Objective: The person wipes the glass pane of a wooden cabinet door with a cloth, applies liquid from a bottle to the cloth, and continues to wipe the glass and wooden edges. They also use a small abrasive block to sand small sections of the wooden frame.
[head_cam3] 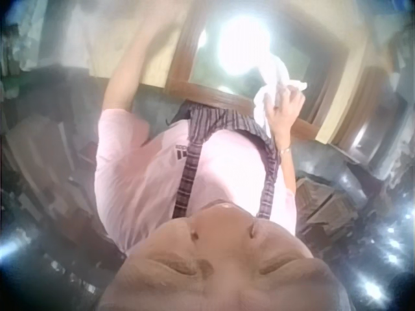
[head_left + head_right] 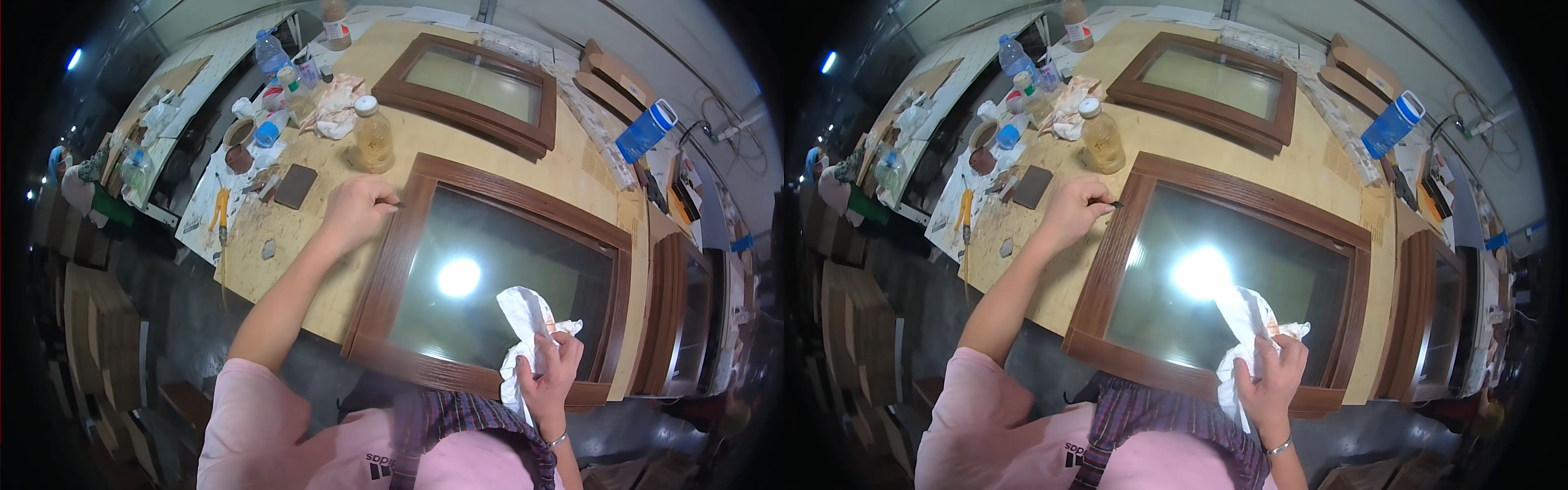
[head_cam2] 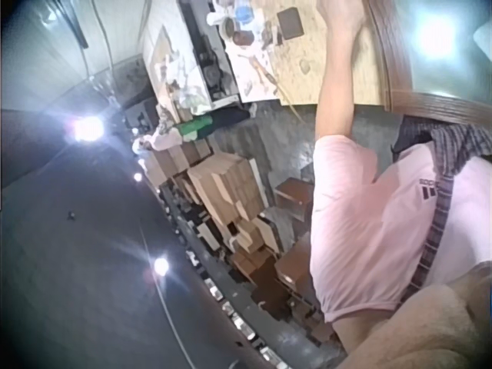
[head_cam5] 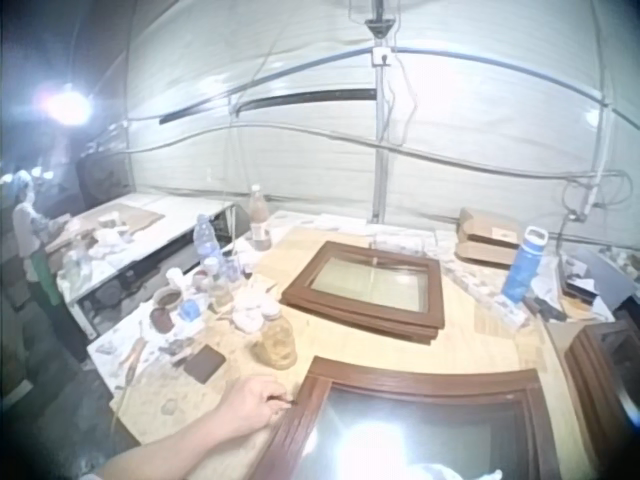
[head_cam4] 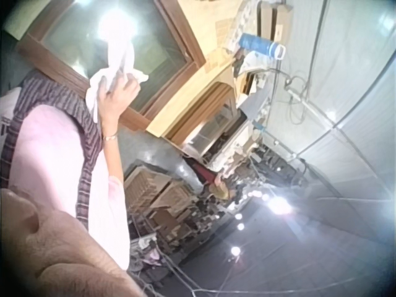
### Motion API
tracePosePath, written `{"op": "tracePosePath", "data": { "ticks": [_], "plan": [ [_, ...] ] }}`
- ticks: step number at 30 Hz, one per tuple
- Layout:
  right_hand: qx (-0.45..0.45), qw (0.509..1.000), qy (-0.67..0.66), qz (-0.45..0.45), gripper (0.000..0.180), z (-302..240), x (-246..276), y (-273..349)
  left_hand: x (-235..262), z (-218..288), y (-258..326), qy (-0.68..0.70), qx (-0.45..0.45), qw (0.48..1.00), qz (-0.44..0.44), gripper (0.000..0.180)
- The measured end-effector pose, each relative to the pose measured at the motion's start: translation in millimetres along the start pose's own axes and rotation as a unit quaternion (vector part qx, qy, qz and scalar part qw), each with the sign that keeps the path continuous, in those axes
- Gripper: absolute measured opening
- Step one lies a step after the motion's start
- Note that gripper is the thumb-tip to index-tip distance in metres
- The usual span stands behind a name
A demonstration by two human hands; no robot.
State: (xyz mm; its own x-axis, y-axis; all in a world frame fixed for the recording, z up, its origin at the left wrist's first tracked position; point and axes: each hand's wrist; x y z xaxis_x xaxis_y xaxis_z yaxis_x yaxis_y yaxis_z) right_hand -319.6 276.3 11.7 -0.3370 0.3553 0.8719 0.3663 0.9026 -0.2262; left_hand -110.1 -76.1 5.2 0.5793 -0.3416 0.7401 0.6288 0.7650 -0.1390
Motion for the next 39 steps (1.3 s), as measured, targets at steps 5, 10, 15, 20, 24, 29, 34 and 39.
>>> {"op": "tracePosePath", "data": {
  "ticks": [5,10,15,20,24,29,34,39],
  "plan": [
    [0.006,1.0,-0.002,0.002,0.041,0,-1,-2,1,-1,-7,-0.026,-0.012,0.999,0.036,0.005],
    [0.002,1.0,0.01,-0.003,0.041,0,0,-1,3,3,7,-0.046,-0.111,0.992,-0.036,0.005],
    [0.001,1.0,0.004,0.002,0.041,-1,-1,-3,-3,3,-13,-0.064,-0.108,0.991,0.034,0.008],
    [-0.002,1.0,-0.001,-0.002,0.041,-1,0,-4,-15,5,-17,-0.036,-0.158,0.987,0.019,0.008],
    [-0.005,1.0,-0.008,0.0,0.042,0,-2,-2,-3,12,41,-0.046,-0.204,0.974,-0.091,0.005],
    [0.0,1.0,0.003,0.007,0.042,-2,0,-2,19,30,91,0.026,-0.18,0.96,-0.213,0.008],
    [0.004,1.0,-0.008,-0.002,0.042,0,-1,-2,7,23,73,-0.034,-0.17,0.984,-0.046,0.008],
    [0.011,1.0,-0.002,0.005,0.04,0,-3,0,27,42,138,-0.027,-0.174,0.967,-0.187,0.006]
  ]
}}
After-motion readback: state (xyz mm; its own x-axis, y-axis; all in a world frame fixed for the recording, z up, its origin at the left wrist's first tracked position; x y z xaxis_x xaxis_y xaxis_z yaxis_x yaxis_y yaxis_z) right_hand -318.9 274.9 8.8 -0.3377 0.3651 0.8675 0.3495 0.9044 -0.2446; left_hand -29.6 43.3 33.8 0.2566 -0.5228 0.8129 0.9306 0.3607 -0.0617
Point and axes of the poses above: each hand's wrist, its own y-axis away from the middle knuckle, its own x-axis out of the back of the hand, z = x × y, and after that the axes turned 6 degrees about -z, right-handed
